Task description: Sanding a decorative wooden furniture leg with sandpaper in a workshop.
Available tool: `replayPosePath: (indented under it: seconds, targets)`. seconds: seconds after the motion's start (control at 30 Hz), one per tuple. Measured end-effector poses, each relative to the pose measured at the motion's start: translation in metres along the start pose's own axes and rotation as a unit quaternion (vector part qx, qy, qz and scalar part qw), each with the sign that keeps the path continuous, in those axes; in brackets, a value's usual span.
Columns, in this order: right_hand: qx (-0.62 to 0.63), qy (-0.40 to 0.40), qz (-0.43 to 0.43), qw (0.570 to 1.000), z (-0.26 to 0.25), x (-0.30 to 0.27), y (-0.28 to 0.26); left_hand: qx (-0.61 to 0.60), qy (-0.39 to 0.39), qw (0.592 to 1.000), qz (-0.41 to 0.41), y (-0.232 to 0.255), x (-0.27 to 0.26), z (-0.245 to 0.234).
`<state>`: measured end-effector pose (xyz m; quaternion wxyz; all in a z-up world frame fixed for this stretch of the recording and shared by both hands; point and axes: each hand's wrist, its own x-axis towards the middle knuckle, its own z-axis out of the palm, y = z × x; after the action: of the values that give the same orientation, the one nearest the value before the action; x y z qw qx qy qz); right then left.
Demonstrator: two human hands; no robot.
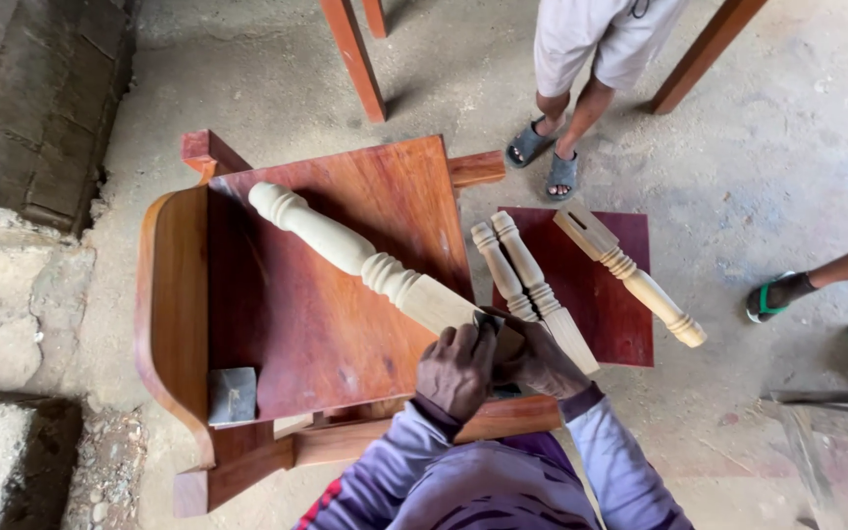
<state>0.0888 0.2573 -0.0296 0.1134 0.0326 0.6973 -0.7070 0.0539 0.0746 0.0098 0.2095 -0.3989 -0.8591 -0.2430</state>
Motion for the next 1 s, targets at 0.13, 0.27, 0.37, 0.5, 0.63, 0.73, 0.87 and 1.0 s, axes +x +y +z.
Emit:
replayPosePath:
  seconds: [0.13,0.27,0.37,0.5,0.63,0.73,0.87,1.0]
  targets:
    - [0.042,-0.034,0.075,0.996,0.004,-0.002,-0.033,0.085,-0.073,0.993,-0.032,-0.078,-0.011,0.028]
    - [0.028,-0.042,0.007,0.999,-0.004,0.006,0.012,0.052,0.006,0.994,-0.093,-0.023,0.01,0.009]
    - [-0.098,-0.034,-0.054,0.993,-0.009,0.008,-0.001,0.069,-0.036,0.996,-0.048,-0.052,-0.025,0.046]
    - [-0.212,0.0,-0.183,0.96,-0.01,0.005,-0.002,0.107,0.024,0.978,-0.176,-0.062,0.016,0.008]
    - [-0.203,0.002,-0.179,0.963,-0.007,0.019,-0.009,0.125,-0.052,0.981,-0.139,-0.049,-0.038,0.035]
    - [-0.199,0.003,-0.139,0.97,0.002,0.001,-0.005,0.116,-0.029,0.987,-0.106,-0.063,-0.046,0.013]
    - [-0.234,0.017,-0.128,0.964,0.007,0.003,0.0,0.081,-0.015,0.985,-0.151,-0.018,-0.006,-0.009]
    - [-0.179,0.085,-0.113,0.974,0.01,-0.002,-0.004,0.083,-0.009,0.99,-0.115,-0.045,0.002,-0.023]
